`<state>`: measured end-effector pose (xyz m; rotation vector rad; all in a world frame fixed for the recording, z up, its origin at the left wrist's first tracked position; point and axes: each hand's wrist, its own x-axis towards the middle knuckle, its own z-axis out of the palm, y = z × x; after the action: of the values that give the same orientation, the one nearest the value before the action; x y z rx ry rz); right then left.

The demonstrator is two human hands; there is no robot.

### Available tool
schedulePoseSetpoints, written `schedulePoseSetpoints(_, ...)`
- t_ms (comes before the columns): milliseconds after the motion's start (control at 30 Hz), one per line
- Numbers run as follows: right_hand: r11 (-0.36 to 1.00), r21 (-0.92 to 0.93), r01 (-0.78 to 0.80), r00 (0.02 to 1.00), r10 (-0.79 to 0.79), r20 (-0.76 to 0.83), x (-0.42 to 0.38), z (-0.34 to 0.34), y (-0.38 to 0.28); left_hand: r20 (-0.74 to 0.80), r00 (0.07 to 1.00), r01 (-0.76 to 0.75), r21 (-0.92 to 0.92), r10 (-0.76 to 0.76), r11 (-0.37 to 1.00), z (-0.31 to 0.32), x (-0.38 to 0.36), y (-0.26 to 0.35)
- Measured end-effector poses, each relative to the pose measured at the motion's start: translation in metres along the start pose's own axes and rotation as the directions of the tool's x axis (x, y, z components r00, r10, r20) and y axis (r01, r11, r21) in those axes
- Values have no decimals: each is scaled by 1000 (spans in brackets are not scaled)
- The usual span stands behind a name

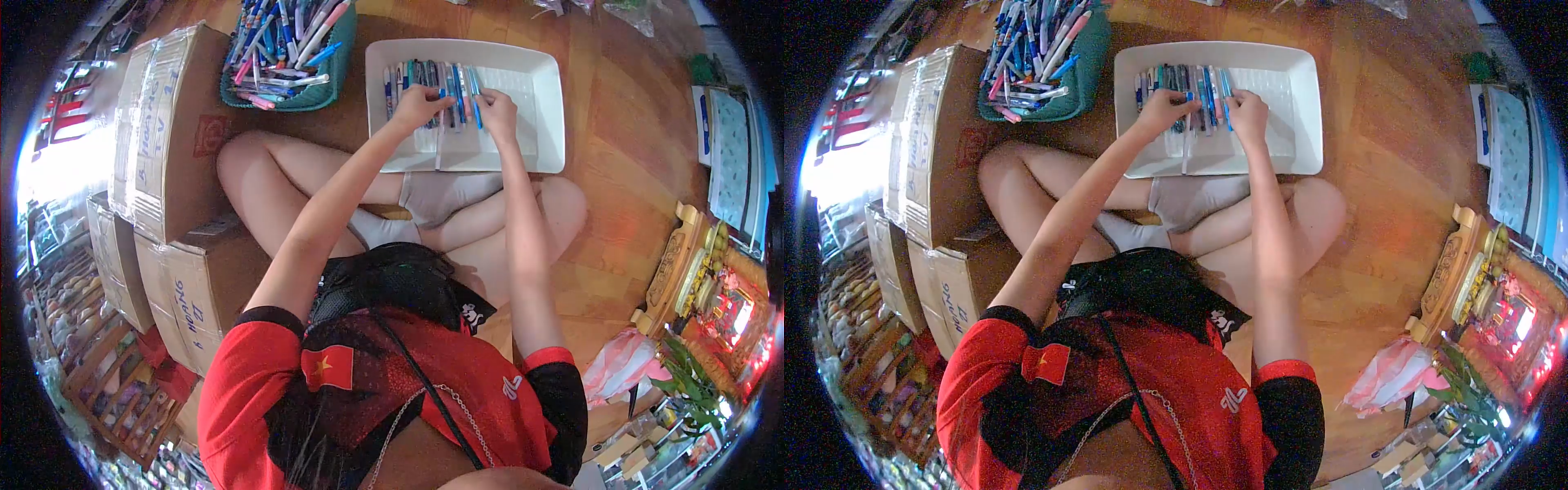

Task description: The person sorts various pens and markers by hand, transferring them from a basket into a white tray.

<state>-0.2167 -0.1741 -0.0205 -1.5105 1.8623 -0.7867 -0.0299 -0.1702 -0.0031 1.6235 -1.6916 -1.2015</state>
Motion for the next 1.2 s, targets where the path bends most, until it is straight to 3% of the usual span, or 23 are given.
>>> schedulePoseSetpoints(67,998,-49,41,999,-41,5,-1,-2,-7,-3,1000,-1,-75,0,997,2,-1,-5)
schedulePoseSetpoints(200,997,-36,65,997,-66,-39,-7,2,-9,37,998,60,-21,-59,998,-1,-1,-4)
schedulePoseSetpoints(300,980,-163,118,990,-129,-62,-3,6,1,17,999,48,-50,-47,998,3,1,-6)
schedulePoseSetpoints(467,996,-31,78,987,-82,-140,-7,5,3,15,994,108,-99,-107,989,-1,-1,3)
schedulePoseSetpoints(667,997,28,66,991,-62,-117,-4,2,10,2,995,95,-376,-101,922,6,7,-13)
schedulePoseSetpoints(767,997,19,74,990,-71,-120,-5,-10,0,23,987,145,-571,-160,808,9,10,-4)
schedulePoseSetpoints(800,997,15,70,990,-67,-123,-6,-18,-10,24,986,151,-561,-166,814,7,12,2)
schedulePoseSetpoints(867,994,101,50,999,-51,14,-5,-35,-17,28,983,166,-542,-179,824,5,16,11)
schedulePoseSetpoints(967,955,297,19,965,-95,245,-15,-40,-20,-12,996,60,-636,-88,769,11,25,29)
schedulePoseSetpoints(1000,929,370,-1,939,-126,319,-19,-38,-22,-18,998,34,-607,-57,794,17,30,31)
schedulePoseSetpoints(1067,968,247,50,948,-124,293,-20,-38,-24,-24,1000,-21,-548,9,836,24,38,43)
schedulePoseSetpoints(1133,987,155,45,950,-90,300,-15,-43,-23,-108,988,-141,-332,111,932,35,41,50)
schedulePoseSetpoints(1200,999,51,18,983,-27,179,-8,-48,-14,-193,940,-307,-125,280,943,44,44,52)
